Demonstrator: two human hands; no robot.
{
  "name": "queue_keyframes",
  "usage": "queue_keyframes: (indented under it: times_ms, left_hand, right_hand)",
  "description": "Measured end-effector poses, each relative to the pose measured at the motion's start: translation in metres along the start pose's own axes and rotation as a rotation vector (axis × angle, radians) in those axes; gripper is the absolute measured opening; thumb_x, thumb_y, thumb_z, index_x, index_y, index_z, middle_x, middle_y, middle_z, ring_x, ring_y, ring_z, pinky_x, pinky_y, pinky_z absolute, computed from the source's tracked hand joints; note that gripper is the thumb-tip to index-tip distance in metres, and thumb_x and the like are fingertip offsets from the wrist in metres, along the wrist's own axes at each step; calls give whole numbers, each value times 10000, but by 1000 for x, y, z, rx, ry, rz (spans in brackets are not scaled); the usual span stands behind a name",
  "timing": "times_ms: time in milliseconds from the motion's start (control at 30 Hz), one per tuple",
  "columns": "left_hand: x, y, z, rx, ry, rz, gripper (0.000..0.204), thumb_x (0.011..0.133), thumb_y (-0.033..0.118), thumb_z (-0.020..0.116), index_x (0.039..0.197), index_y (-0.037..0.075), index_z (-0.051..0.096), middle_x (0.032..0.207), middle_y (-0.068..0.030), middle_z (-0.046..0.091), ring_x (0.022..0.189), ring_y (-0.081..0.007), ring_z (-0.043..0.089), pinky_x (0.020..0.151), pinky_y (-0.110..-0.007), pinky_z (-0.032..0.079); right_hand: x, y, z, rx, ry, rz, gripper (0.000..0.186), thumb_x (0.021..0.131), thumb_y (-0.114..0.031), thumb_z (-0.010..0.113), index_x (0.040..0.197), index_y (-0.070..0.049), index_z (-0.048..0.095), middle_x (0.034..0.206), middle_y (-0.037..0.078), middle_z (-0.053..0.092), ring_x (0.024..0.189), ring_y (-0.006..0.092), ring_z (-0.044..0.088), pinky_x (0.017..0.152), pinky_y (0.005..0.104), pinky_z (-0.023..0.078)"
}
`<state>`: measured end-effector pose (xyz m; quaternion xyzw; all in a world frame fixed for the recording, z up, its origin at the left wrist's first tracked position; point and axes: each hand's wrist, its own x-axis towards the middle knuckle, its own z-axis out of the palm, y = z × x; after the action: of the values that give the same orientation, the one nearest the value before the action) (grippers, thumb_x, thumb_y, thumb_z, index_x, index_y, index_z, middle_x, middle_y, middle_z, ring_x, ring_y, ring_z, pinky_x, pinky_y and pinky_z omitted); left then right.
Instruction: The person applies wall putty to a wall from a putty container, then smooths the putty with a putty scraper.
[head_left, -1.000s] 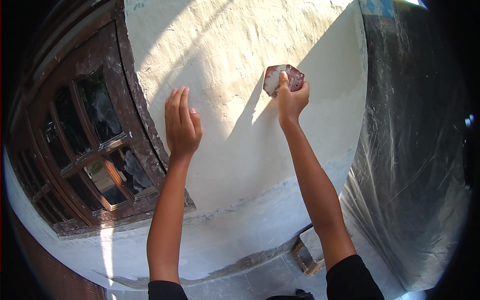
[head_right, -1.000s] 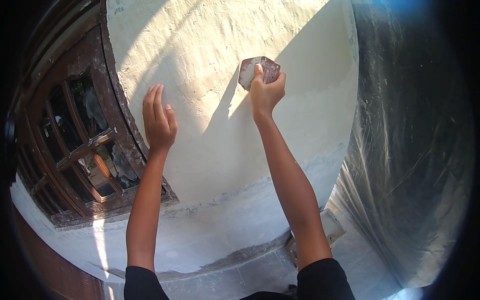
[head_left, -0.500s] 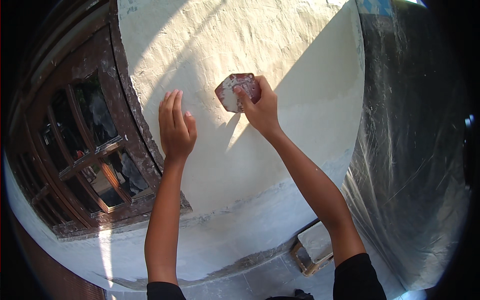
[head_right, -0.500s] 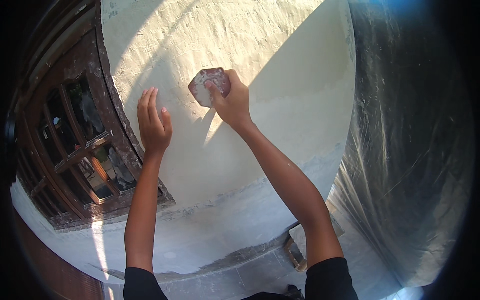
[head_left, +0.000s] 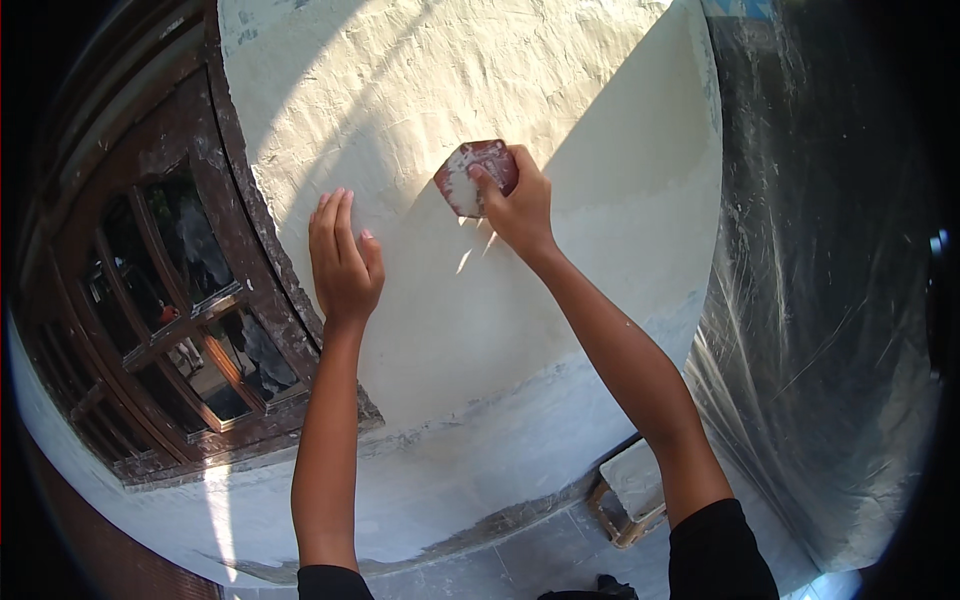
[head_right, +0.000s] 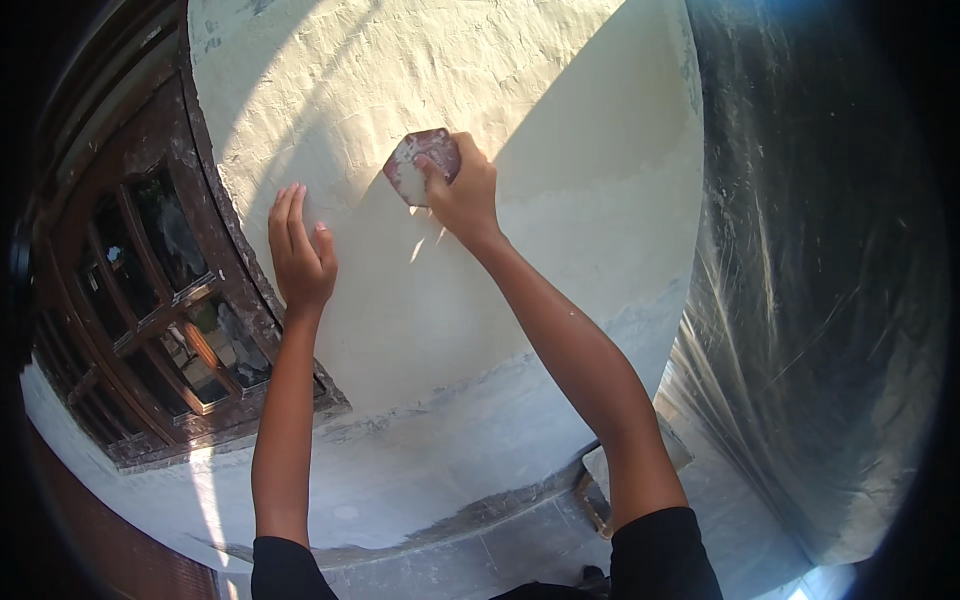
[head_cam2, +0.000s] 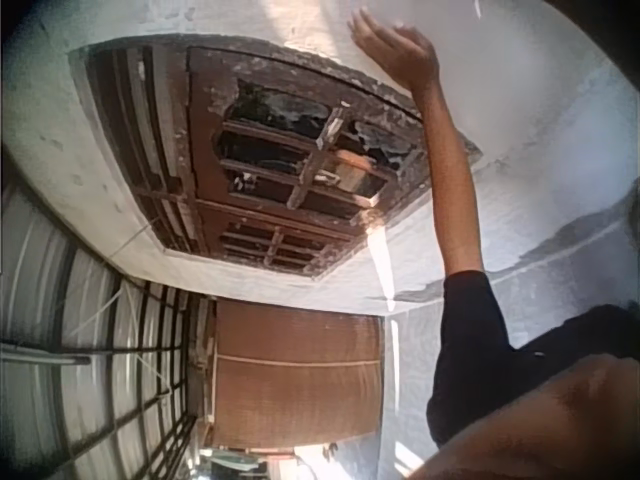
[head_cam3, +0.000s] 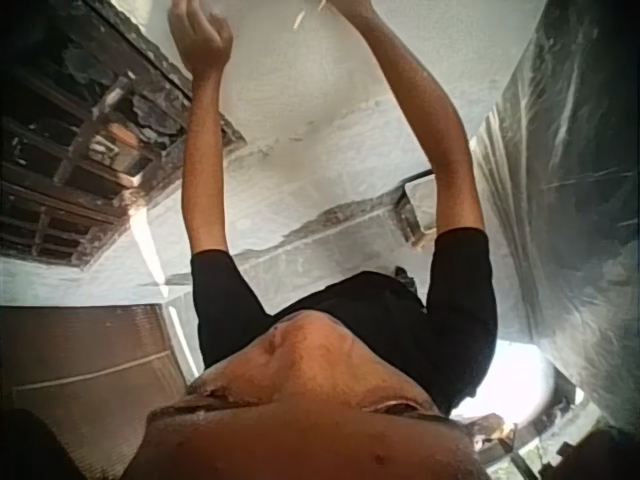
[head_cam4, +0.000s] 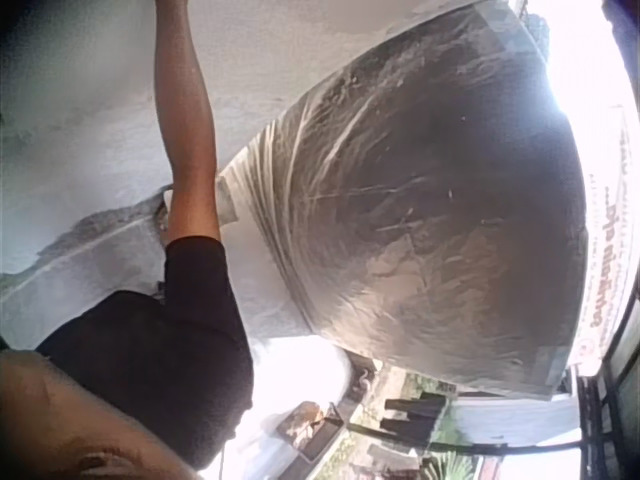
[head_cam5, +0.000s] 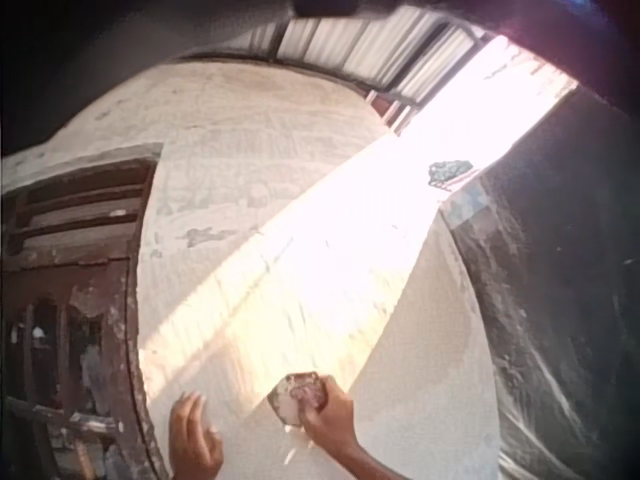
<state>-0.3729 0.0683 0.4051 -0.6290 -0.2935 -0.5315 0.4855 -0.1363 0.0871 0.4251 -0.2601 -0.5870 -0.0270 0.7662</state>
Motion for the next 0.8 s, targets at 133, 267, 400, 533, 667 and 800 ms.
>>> queue_keyframes:
  times_ms: [133,267,400,533,667,800]
  left_hand:
    - [1,2,0,-8,-9,9,478,913,89,493,1376,-27,479,1382,-193,506,1331,-389,463,1134,-508,372]
    - [0,3,1,2,-16,10,478,912,89,496,1375,-29,480,1382,-193,505,1333,-390,461,1134,-506,372]
    - [0,0,-1,-12,-17,-2,480,910,89,499,1375,-29,479,1381,-192,504,1332,-391,461,1137,-506,369]
    - [0,1,-4,3,-18,3,478,912,90,497,1374,-31,479,1380,-193,503,1330,-392,462,1139,-504,367]
    - [1,9,1,-11,-15,-3,471,915,85,503,1371,-28,482,1379,-188,512,1326,-381,473,1141,-511,365]
    - [1,4,-1,3,-13,-18,460,920,89,504,1366,-23,485,1376,-182,522,1324,-371,484,1140,-519,366]
  right_hand:
    - [26,12,-35,171,416,452,280,914,-199,733,1027,4,578,895,101,683,758,160,652,700,315,532]
    - [0,-2,-7,274,134,132,241,903,-168,731,1008,-1,594,891,124,664,762,190,655,679,320,519]
    - [0,-3,2,-39,-50,-118,292,838,-125,764,1041,7,601,858,193,671,732,288,677,674,372,522]
    - [25,-9,-27,149,456,409,246,924,-162,708,1003,33,581,887,143,702,734,211,688,663,325,543]
    - [-9,-23,8,132,58,56,267,883,-152,726,1025,19,577,828,161,653,771,292,658,703,407,507]
    - [-10,-29,31,-60,-126,-257,296,837,-137,744,1038,20,592,809,197,630,839,365,597,785,468,457]
